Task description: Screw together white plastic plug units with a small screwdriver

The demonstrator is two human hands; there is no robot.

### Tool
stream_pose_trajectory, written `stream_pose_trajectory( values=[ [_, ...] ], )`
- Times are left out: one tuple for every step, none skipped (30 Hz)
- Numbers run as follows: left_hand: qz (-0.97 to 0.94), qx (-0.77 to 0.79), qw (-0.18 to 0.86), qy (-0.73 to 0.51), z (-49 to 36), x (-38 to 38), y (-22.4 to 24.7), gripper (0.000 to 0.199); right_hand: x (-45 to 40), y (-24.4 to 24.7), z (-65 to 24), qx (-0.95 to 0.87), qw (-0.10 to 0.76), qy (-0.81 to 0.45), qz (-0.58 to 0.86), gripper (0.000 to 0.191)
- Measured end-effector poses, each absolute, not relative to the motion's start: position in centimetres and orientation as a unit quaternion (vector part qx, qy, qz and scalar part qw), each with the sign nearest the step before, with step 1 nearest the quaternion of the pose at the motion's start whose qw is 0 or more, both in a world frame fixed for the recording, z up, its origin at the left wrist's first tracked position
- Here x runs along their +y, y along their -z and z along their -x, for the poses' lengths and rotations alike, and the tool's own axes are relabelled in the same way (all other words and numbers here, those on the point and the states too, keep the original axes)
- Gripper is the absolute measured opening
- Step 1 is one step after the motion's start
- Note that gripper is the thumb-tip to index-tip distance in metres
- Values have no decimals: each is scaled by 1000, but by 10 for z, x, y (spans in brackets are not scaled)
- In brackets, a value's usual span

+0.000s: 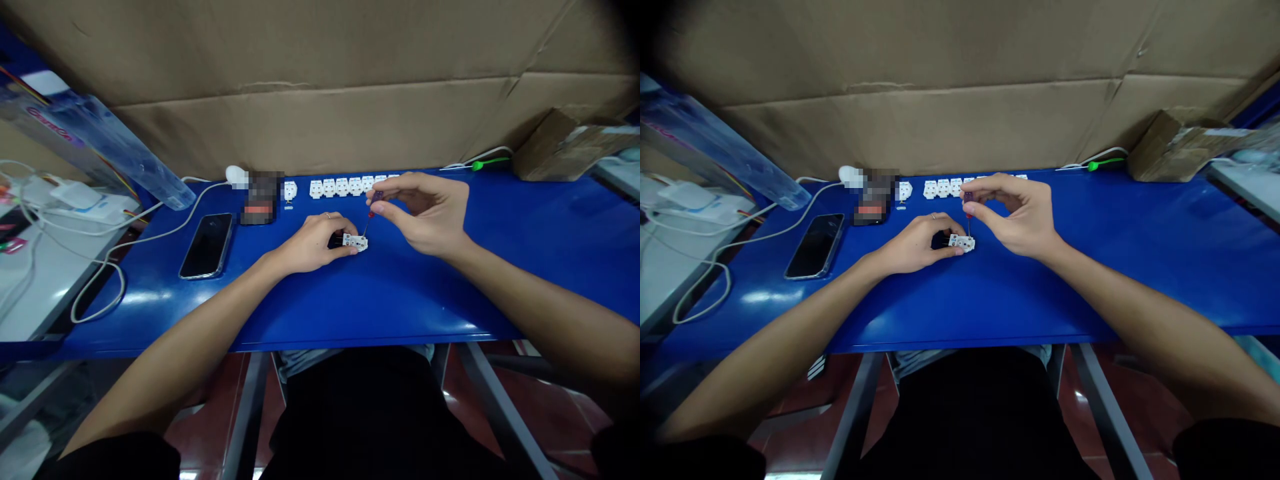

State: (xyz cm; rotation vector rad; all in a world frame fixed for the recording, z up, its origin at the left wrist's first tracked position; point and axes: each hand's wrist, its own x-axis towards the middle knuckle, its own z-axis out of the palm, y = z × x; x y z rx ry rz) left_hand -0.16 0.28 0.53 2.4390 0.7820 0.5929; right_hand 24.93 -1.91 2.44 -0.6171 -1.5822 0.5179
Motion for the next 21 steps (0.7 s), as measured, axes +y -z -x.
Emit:
stream_pose_trajectory(
  values=[
    [-897, 288, 254, -219, 2, 3, -5, 20, -20, -25, -249, -692, 629, -235, 264, 21],
    [-897, 287, 254, -220, 2, 3, -5, 20, -21, -25, -248, -693, 626, -244, 261, 20],
    [-897, 286, 254, -222, 2, 3, -4, 20, -22, -25, -248, -695, 621, -253, 260, 20],
    [-897, 285, 253, -224, 2, 3, -4, 20, -23, -26, -248, -695, 617, -261, 260, 21],
    [-897, 284, 253, -225, 2, 3, -4, 20, -23, -26, -248, -696, 613, -267, 261, 23],
    [-897, 284, 253, -226, 2, 3, -4, 20, -22, -25, -249, -695, 612, -271, 262, 25],
    [-897, 283, 253, -226, 2, 3, -3, 20, -21, -25, -250, -695, 612, -271, 263, 26],
    [-897, 282, 253, -226, 2, 3, -3, 20, -20, -25, -251, -695, 613, -268, 263, 26],
    [-898, 282, 253, -225, 2, 3, -4, 20, -18, -24, -251, -695, 617, -261, 261, 27],
    [-898, 282, 253, -224, 1, 3, -4, 20, -16, -23, -252, -697, 620, -252, 257, 27],
    [-899, 282, 252, -222, 1, 3, -4, 20, -14, -23, -253, -699, 624, -242, 253, 27],
    [-899, 283, 251, -221, 1, 3, -4, 20, -13, -22, -253, -700, 626, -234, 250, 26],
    [-899, 284, 251, -220, 1, 3, -5, 20, -12, -22, -254, -700, 631, -228, 246, 26],
    [-899, 284, 251, -220, 1, 3, -5, 20, -11, -21, -253, -697, 636, -226, 242, 26],
    [-899, 284, 251, -220, 1, 3, -5, 21, -11, -21, -253, -694, 639, -228, 241, 26],
    [-898, 284, 251, -221, 1, 3, -5, 21, -12, -21, -252, -692, 640, -232, 240, 29],
    [-898, 285, 252, -222, 1, 3, -5, 21, -12, -21, -251, -691, 639, -238, 240, 31],
    [-897, 285, 253, -223, 1, 3, -5, 21, -13, -21, -251, -691, 636, -244, 241, 33],
    [-896, 285, 254, -225, 1, 3, -4, 21, -14, -21, -250, -692, 632, -251, 241, 35],
    [-896, 284, 256, -226, 1, 3, -4, 21, -15, -22, -249, -694, 628, -259, 240, 35],
    [-895, 284, 257, -228, 1, 3, -4, 21, -16, -22, -249, -694, 625, -266, 238, 34]
  ],
)
